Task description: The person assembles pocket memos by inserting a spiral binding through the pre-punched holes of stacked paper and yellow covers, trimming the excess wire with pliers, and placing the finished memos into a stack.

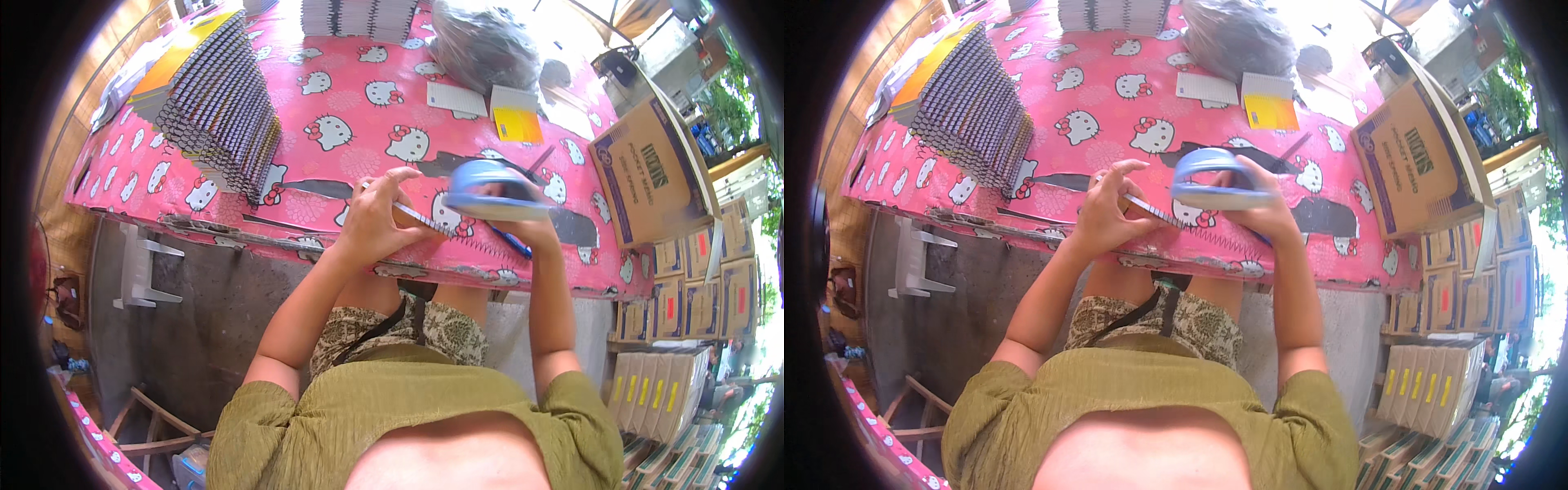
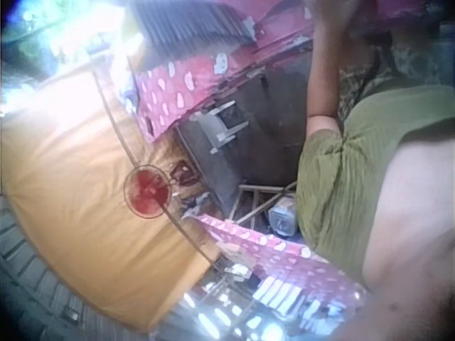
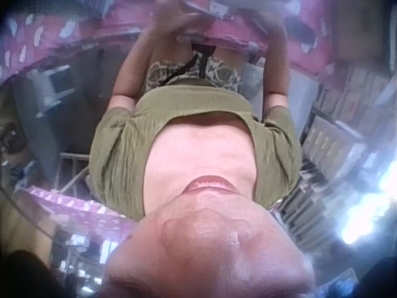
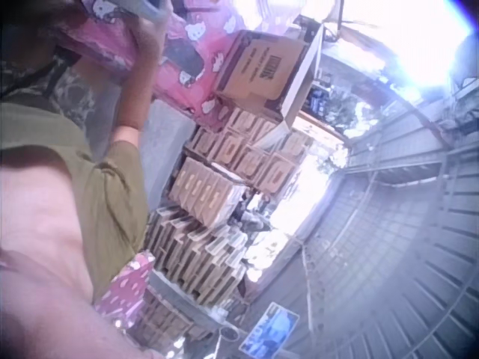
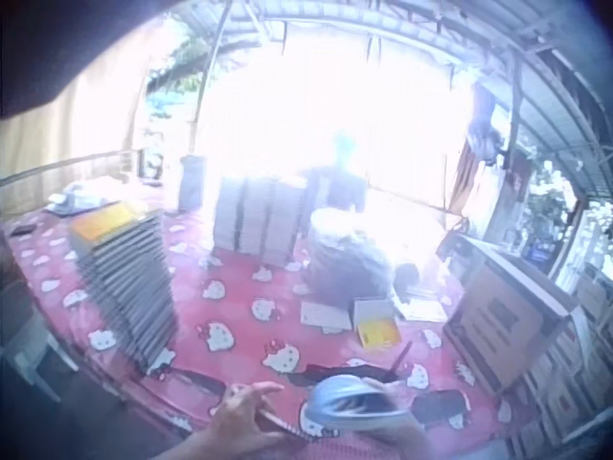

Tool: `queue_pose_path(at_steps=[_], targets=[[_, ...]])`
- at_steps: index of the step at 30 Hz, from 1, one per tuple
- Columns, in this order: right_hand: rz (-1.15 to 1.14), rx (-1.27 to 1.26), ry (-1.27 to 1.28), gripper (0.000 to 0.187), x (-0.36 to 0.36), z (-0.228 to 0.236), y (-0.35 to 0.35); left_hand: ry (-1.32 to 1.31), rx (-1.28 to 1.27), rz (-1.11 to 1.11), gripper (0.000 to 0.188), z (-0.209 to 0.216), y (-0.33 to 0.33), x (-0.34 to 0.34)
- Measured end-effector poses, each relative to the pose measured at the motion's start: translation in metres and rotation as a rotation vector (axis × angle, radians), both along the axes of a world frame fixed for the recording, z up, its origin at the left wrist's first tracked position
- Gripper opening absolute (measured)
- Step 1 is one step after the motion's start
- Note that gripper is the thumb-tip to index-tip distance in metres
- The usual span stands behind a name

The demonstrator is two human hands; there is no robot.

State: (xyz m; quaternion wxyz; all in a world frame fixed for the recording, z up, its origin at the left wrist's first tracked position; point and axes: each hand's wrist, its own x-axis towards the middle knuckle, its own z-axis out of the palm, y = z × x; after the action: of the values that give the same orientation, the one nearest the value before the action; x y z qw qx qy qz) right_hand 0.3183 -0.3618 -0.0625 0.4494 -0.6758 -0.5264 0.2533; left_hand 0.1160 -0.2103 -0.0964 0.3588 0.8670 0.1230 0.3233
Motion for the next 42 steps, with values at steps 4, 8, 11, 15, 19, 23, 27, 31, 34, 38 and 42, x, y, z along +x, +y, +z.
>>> queue_pose_path(at_steps=[4,8,11,15,19,23,27,31,34,38,42], targets=[[-0.033,-0.150,-0.252,0.035,-0.015,0.013,0.015,0.020,-0.030,-0.027,0.073,0.013,0.003,-0.001],[0.060,0.117,0.319,0.038,0.002,-0.012,0.018,-0.149,-0.002,-0.025,0.068,-0.003,0.023,-0.008],[0.008,-0.022,-0.067,0.041,-0.009,-0.003,0.035,-0.170,-0.510,-0.083,0.060,-0.015,0.029,-0.017],[0.012,-0.007,0.108,0.031,-0.009,0.001,0.041,-0.352,-0.822,-0.146,0.050,-0.030,0.033,-0.017],[0.042,0.051,-0.169,0.033,-0.005,-0.007,0.062,-0.322,-0.893,-0.092,0.040,-0.034,0.037,-0.025],[-0.001,-0.061,-0.389,0.037,-0.005,-0.012,0.066,-0.307,-0.885,-0.090,0.034,-0.040,0.040,-0.029],[-0.248,-0.062,-0.672,0.049,0.032,-0.020,0.056,-0.276,-0.872,-0.117,0.031,-0.037,0.041,-0.023],[-0.199,0.010,-0.699,0.062,0.040,-0.010,0.011,-0.406,-1.019,-0.169,0.022,-0.036,0.034,-0.017],[-0.163,-0.218,-0.735,0.059,0.018,-0.022,-0.046,-0.447,-0.972,-0.145,0.019,-0.025,0.028,-0.013],[-0.349,-0.173,-1.034,0.047,-0.005,-0.059,-0.081,-0.520,-0.603,-0.055,0.020,0.008,0.009,-0.005],[-0.358,-0.068,-0.434,0.036,-0.040,-0.031,-0.068,-0.560,-0.267,0.071,0.020,0.020,-0.009,-0.008]])
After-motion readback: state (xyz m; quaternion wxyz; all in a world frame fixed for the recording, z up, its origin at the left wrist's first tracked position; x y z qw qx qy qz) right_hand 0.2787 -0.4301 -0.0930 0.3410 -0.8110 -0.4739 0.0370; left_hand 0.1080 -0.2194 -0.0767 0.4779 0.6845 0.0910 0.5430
